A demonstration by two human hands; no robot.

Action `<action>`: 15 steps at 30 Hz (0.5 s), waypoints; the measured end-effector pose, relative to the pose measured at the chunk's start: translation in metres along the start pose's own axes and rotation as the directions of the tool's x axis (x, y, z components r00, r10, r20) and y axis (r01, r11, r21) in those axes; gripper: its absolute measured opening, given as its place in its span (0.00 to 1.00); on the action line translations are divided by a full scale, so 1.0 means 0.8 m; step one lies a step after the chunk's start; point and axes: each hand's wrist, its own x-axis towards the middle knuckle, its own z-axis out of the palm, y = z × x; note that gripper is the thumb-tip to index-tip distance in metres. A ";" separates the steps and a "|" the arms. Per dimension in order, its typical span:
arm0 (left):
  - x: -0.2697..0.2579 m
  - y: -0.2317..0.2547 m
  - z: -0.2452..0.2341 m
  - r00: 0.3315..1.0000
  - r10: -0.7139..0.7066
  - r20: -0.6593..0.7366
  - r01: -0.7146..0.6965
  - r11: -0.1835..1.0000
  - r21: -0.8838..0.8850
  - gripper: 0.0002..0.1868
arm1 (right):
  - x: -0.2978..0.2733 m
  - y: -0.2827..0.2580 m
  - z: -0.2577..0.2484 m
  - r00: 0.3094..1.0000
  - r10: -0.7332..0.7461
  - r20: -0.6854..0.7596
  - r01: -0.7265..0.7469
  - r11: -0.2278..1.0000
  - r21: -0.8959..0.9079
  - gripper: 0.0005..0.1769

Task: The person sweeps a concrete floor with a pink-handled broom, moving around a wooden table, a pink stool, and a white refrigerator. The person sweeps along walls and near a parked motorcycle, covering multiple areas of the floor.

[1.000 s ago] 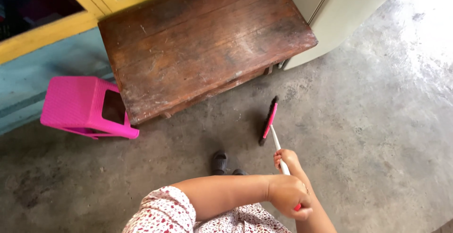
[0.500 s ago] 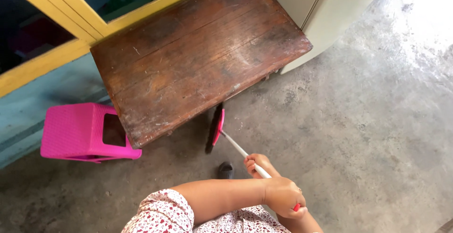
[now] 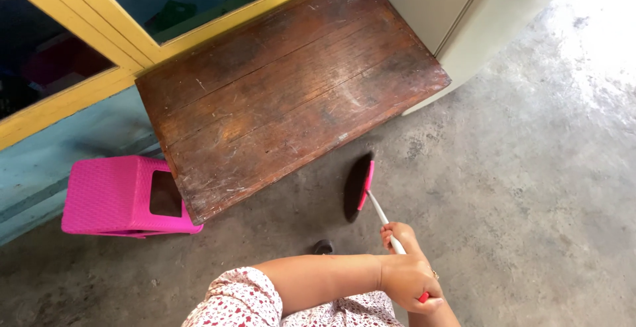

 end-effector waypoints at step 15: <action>0.126 -0.024 -0.008 0.797 -0.395 0.458 0.361 0.918 0.163 0.30 | -0.046 -0.053 0.019 0.943 0.165 0.288 -0.162 0.986 -0.036 0.03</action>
